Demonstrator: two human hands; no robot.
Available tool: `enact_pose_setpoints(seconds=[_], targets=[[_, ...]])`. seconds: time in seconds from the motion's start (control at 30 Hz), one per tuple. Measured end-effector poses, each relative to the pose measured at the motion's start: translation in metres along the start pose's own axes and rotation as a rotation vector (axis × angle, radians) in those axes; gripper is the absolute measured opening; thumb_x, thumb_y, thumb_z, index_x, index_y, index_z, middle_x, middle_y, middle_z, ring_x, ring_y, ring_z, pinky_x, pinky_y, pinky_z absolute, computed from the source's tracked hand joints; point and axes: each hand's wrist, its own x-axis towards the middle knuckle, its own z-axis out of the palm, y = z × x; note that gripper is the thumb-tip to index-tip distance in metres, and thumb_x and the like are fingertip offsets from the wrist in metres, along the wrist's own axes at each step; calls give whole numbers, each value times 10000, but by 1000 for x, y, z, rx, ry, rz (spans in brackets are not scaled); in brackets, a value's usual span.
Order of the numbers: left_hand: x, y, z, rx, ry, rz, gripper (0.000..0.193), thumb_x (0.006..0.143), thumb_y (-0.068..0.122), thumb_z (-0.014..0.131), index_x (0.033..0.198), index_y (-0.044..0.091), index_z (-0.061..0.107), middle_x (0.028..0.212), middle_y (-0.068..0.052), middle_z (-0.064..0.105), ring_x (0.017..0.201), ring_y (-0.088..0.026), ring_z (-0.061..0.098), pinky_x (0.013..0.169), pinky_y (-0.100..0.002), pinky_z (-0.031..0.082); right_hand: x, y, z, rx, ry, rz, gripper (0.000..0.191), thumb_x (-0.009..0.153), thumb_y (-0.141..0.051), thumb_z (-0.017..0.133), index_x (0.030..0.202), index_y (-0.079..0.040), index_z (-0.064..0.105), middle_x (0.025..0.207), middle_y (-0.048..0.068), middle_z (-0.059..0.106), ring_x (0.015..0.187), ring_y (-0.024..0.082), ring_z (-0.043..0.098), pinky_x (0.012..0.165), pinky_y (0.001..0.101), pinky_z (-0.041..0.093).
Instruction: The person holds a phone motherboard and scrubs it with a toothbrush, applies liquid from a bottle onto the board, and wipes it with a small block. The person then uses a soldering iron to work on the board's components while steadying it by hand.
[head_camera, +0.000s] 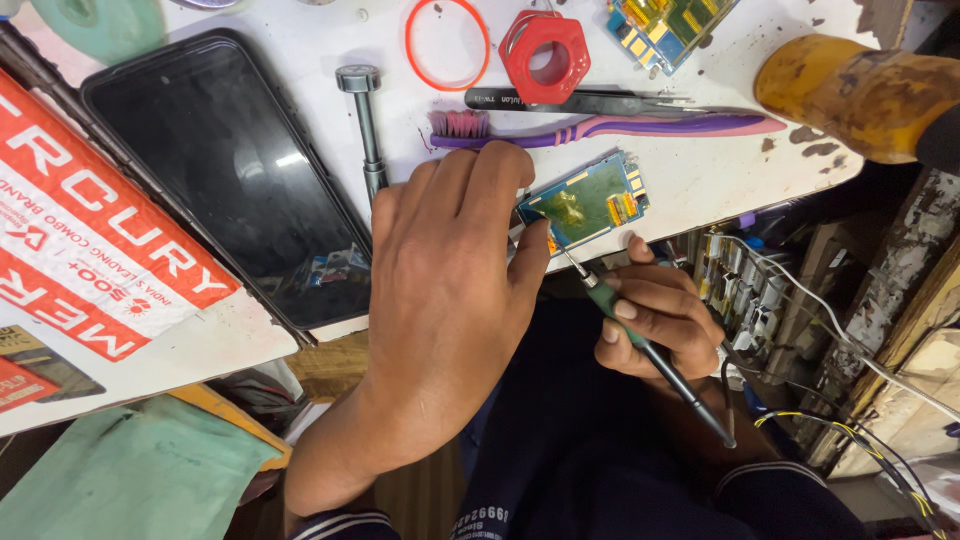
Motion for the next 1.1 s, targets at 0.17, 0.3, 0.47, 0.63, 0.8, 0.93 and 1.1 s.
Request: enact_pose_setpoints(seconds=[0.17,0.3,0.47,0.63,0.8,0.93,1.1], targets=[[-1,0,1,6,8,-1,355,876,82,793,1146,72,562,970,-71,592,973,-279,608,885,-427,401,2,0,0,-1,-16,-7,202,948,-85,703,1029,-25,527,1015,141,656,950,277,717,1035,526,600],[-1,0,1,8,9,-5,352,878,85,794,1143,73,563,965,-70,591,969,-279,608,881,-428,400,4,1,0,4,-13,-31,200,941,-87,700,1026,-21,530,1006,143,657,930,268,720,1012,520,605],[-2,0,1,13,16,0,352,881,90,793,1146,76,561,975,-69,592,978,-280,606,885,-427,400,4,0,0,7,-6,-9,194,944,-89,696,1025,-22,533,1008,144,662,930,278,720,1021,524,602],[-1,0,1,8,11,-1,349,882,84,795,1141,72,563,960,-65,587,959,-273,606,881,-427,401,4,1,0,5,1,-9,191,941,-88,697,1029,-22,541,1003,139,661,925,275,720,1034,523,601],[-1,0,1,3,7,-3,344,880,80,794,1135,70,564,956,-67,584,950,-273,604,873,-426,399,2,4,0,26,16,-35,191,932,-83,698,1023,-17,544,995,146,665,910,276,718,1042,536,589],[-2,0,1,0,3,-1,340,887,81,790,1137,72,560,969,-61,589,959,-269,606,880,-426,398,1,4,0,35,22,-11,196,940,-93,701,1021,-21,538,992,140,656,924,281,713,1068,548,575],[-2,-1,1,1,9,2,345,886,84,791,1141,74,559,982,-62,589,973,-273,604,888,-428,400,-1,6,0,45,18,-42,197,926,-94,703,1004,-16,540,973,148,664,896,270,717,1006,513,606]])
